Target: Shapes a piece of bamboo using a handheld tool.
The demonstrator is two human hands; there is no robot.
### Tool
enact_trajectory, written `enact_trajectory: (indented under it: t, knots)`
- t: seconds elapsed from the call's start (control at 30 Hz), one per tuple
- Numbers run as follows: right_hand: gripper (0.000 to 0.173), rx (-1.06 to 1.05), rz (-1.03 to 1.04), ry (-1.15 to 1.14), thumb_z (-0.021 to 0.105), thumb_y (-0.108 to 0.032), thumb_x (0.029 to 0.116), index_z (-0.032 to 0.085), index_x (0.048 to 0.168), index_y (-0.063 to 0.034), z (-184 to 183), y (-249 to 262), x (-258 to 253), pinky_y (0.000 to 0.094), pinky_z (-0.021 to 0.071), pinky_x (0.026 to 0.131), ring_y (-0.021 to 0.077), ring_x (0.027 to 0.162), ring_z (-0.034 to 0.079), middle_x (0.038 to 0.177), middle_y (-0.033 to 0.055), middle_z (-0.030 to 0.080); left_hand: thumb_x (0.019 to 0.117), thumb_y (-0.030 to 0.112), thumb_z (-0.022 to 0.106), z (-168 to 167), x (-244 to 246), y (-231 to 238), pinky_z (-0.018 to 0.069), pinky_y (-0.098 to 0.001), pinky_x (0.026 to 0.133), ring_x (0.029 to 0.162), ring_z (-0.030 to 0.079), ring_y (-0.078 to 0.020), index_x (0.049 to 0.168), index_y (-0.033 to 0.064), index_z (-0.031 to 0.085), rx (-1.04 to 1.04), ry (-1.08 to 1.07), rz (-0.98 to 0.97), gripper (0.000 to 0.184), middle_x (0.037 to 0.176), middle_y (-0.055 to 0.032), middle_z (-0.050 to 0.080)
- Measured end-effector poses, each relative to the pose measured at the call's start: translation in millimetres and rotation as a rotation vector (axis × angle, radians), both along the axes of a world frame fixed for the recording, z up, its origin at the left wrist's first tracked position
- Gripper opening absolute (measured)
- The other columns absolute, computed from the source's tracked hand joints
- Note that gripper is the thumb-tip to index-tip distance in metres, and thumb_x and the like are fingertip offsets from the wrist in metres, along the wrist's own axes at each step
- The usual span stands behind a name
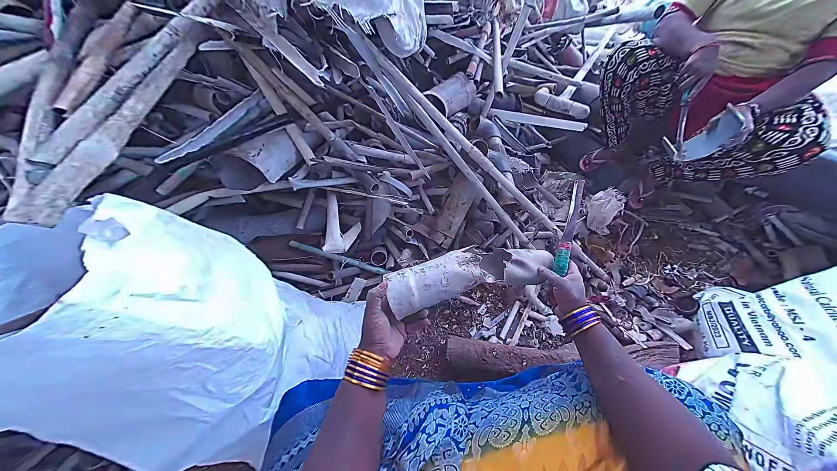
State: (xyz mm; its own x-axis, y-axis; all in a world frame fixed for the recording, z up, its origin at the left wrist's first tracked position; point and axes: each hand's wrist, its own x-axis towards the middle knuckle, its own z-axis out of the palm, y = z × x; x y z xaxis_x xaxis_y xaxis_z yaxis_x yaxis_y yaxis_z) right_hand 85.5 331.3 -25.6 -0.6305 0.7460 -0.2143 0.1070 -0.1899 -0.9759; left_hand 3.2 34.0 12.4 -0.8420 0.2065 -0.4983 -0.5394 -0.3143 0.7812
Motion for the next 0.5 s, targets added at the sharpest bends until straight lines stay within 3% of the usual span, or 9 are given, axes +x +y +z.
enact_trajectory:
  t: [0.1, 0.13, 0.17, 0.23, 0.27, 0.33, 0.37, 0.43, 0.5]
  knots:
    - [0.054, 0.085, 0.128, -0.231, 0.075, -0.01, 0.0925, 0.045, 0.136, 0.0009, 5, 6, 1, 0.0285, 0.0464, 0.053, 0.0125, 0.059, 0.052, 0.096, 0.0126, 0.057, 0.109, 0.057, 0.013, -5, -3, 0, 0.0613, -0.0391, 0.08, 0.099, 0.073, -0.0271, 0.149, 0.0075, 0.038, -0.1, 0.143, 0.024, 0.069, 0.126, -0.0188, 0.066]
    - [0.055, 0.1, 0.212, -0.336, 0.074, -0.016, 0.095, 0.044, 0.137, 0.0015, 7, 8, 3, 0.0313, 0.0486, 0.058, 0.0147, 0.064, 0.054, 0.1, 0.0141, 0.056, 0.1098, 0.054, 0.011, -10, -4, 0, 0.0587, -0.037, 0.088, 0.109, 0.069, -0.0239, 0.153, 0.0055, 0.032, -0.123, 0.222, 0.036, 0.068, 0.136, -0.0185, 0.06]
    - [0.052, 0.104, 0.297, -0.442, 0.071, -0.023, 0.0983, 0.044, 0.135, 0.0015, 9, 7, 3, 0.0305, 0.0488, 0.058, 0.0136, 0.063, 0.053, 0.095, 0.0119, 0.056, 0.1109, 0.048, 0.014, -15, -5, 2, 0.0568, -0.0352, 0.094, 0.116, 0.066, -0.0216, 0.156, 0.0033, 0.026, -0.126, 0.31, 0.052, 0.064, 0.143, -0.0189, 0.053]
    - [0.039, 0.04, 0.433, -0.582, 0.065, -0.03, 0.1027, 0.051, 0.123, 0.0005, 6, 4, 5, 0.0293, 0.0474, 0.056, 0.0128, 0.059, 0.052, 0.084, 0.0077, 0.055, 0.1058, 0.033, 0.042, -26, -7, 4, 0.0537, -0.0338, 0.101, 0.125, 0.06, -0.0195, 0.159, 0.0022, 0.014, -0.106, 0.477, 0.091, 0.068, 0.151, -0.0193, 0.044]
    - [0.033, -0.008, 0.48, -0.619, 0.062, -0.032, 0.1041, 0.053, 0.115, -0.0014, 2, 0, 5, 0.0276, 0.0449, 0.053, 0.0116, 0.055, 0.049, 0.077, 0.0051, 0.053, 0.0934, 0.028, 0.061, -30, -9, 7, 0.0534, -0.0326, 0.102, 0.125, 0.058, -0.0168, 0.159, 0.003, 0.011, -0.102, 0.546, 0.114, 0.087, 0.151, -0.0171, 0.042]
    - [0.027, -0.104, 0.571, -0.647, 0.057, -0.032, 0.1064, 0.054, 0.102, -0.0059, -4, -8, 7, 0.0231, 0.0405, 0.044, 0.0084, 0.045, 0.044, 0.065, 0.0006, 0.049, 0.0789, 0.015, 0.077, -33, -8, 11, 0.0546, -0.0306, 0.099, 0.122, 0.059, -0.0124, 0.157, 0.0045, 0.009, -0.051, 0.622, 0.144, 0.105, 0.146, -0.012, 0.045]
    - [0.026, -0.156, 0.625, -0.647, 0.056, -0.032, 0.1069, 0.055, 0.102, -0.0063, -5, -11, 7, 0.0231, 0.0399, 0.044, 0.0084, 0.045, 0.043, 0.064, 0.0006, 0.05, 0.075, 0.011, 0.08, -33, -5, 14, 0.057, -0.0293, 0.095, 0.115, 0.062, -0.0097, 0.153, 0.0034, 0.015, -0.032, 0.638, 0.157, 0.102, 0.135, -0.0082, 0.052]
    - [0.025, -0.223, 0.747, -0.613, 0.054, -0.031, 0.1078, 0.055, 0.099, -0.0072, -7, -15, 8, 0.02, 0.0386, 0.041, 0.006, 0.043, 0.043, 0.061, -0.001, 0.05, 0.064, 0.015, 0.088, -35, 2, 20, 0.0618, -0.0278, 0.084, 0.095, 0.069, -0.0056, 0.132, 0.0017, 0.037, 0.009, 0.642, 0.174, 0.086, 0.106, 0.0002, 0.066]
    - [0.025, -0.28, 0.803, -0.56, 0.053, -0.029, 0.1081, 0.055, 0.095, -0.0085, -8, -20, 9, 0.018, 0.0381, 0.04, 0.0044, 0.042, 0.044, 0.059, -0.0024, 0.05, 0.0562, 0.025, 0.096, -38, 7, 19, 0.0622, -0.0271, 0.082, 0.089, 0.07, -0.0033, 0.121, 0.0029, 0.044, 0.042, 0.665, 0.114, 0.086, 0.096, 0.0056, 0.069]
